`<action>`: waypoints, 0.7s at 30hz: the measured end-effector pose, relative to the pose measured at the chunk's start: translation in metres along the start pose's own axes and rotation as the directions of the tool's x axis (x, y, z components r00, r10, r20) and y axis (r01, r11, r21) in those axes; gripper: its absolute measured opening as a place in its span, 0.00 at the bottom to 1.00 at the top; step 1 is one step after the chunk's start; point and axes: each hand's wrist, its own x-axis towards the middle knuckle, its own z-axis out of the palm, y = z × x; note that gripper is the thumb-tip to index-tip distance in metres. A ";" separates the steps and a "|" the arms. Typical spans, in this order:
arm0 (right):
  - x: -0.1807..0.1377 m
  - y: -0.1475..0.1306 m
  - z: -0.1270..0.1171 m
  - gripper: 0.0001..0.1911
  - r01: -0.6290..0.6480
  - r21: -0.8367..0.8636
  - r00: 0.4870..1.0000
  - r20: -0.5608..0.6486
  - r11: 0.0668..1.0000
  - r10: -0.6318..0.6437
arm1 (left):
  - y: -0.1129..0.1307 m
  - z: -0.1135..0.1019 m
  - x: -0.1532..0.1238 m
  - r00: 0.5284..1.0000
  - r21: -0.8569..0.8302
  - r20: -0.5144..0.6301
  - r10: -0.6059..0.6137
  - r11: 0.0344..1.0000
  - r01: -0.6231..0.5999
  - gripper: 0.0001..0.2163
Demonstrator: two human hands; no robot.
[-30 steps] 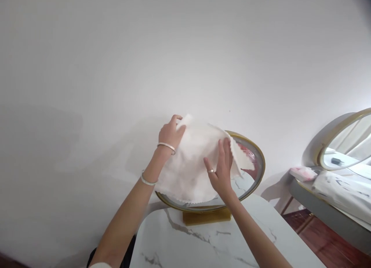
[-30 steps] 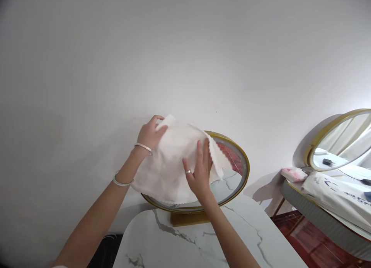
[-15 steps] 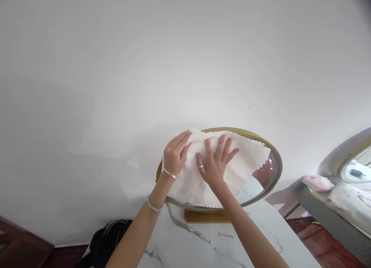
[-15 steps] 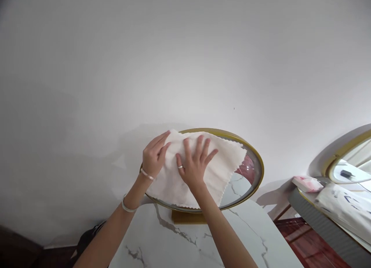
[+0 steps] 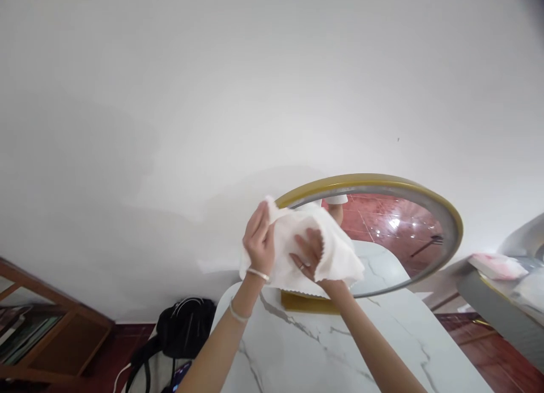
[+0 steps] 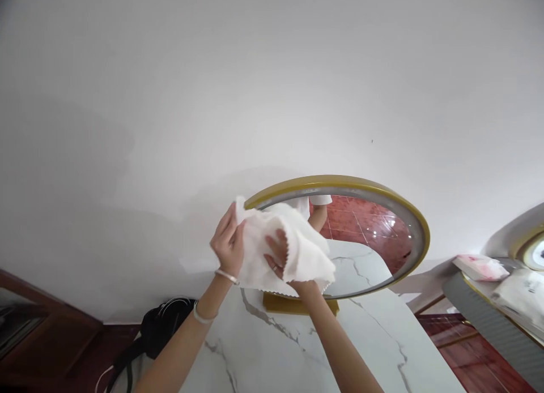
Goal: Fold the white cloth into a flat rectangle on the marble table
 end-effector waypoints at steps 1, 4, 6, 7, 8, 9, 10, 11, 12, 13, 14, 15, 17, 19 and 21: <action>0.005 0.006 -0.008 0.30 -0.010 -0.057 0.997 -0.077 0.998 0.006 | 0.010 0.012 0.017 0.994 -0.005 0.035 0.103 0.995 -0.103 0.18; 0.019 0.031 -0.040 0.42 -0.170 -0.197 0.944 -0.313 0.966 0.102 | 0.049 0.053 0.059 0.926 -0.002 0.182 0.332 0.941 -0.337 0.15; 0.026 0.047 -0.061 0.43 -0.313 -0.188 0.897 -0.381 0.931 0.225 | 0.073 0.079 0.078 0.851 -0.003 0.305 0.427 0.894 -0.447 0.15; 0.030 0.053 -0.069 0.42 -0.362 -0.169 0.875 -0.400 0.916 0.272 | 0.081 0.088 0.084 0.816 -0.008 0.356 0.455 0.875 -0.485 0.16; 0.034 0.057 -0.076 0.41 -0.393 -0.150 0.860 -0.409 0.907 0.305 | 0.087 0.094 0.089 0.788 -0.014 0.395 0.473 0.860 -0.509 0.17; 0.039 0.059 -0.080 0.40 -0.402 -0.135 0.854 -0.413 0.905 0.317 | 0.088 0.096 0.091 0.772 -0.017 0.420 0.477 0.855 -0.519 0.17; 0.044 0.058 -0.081 0.38 -0.396 -0.129 0.854 -0.417 0.909 0.313 | 0.086 0.094 0.093 0.770 -0.014 0.436 0.466 0.859 -0.512 0.18; 0.051 0.055 -0.079 0.36 -0.381 -0.133 0.860 -0.414 0.915 0.298 | 0.080 0.089 0.093 0.781 -0.005 0.443 0.441 0.872 -0.490 0.18; 0.058 0.049 -0.075 0.34 -0.363 -0.147 0.870 -0.408 0.920 0.278 | 0.071 0.080 0.092 0.803 0.008 0.438 0.404 0.891 -0.453 0.17; 0.064 0.042 -0.068 0.32 -0.341 -0.168 0.883 -0.394 0.925 0.254 | 0.060 0.069 0.089 0.833 0.019 0.420 0.361 0.914 -0.405 0.17; 0.069 0.033 -0.060 0.31 -0.319 -0.189 0.900 -0.368 0.929 0.234 | 0.047 0.057 0.083 0.869 0.027 0.386 0.309 0.938 -0.345 0.16; 0.073 0.023 -0.050 0.30 -0.296 -0.205 0.919 -0.327 0.933 0.220 | 0.033 0.043 0.075 0.909 0.032 0.336 0.248 0.961 -0.274 0.16; 0.073 0.002 -0.030 0.27 -0.198 -0.195 0.971 -0.175 0.961 0.165 | 0.006 0.017 0.050 0.975 0.039 0.199 0.095 0.994 -0.104 0.15; 0.065 -0.018 -0.013 0.25 -0.033 -0.110 0.999 0.030 0.993 0.037 | -0.016 -0.005 0.013 0.993 0.063 0.061 -0.103 0.993 0.099 0.15; 0.053 -0.032 -0.002 0.22 0.060 -0.009 0.982 0.178 0.998 -0.057 | -0.031 -0.022 -0.035 0.953 0.103 -0.015 -0.304 0.947 0.304 0.16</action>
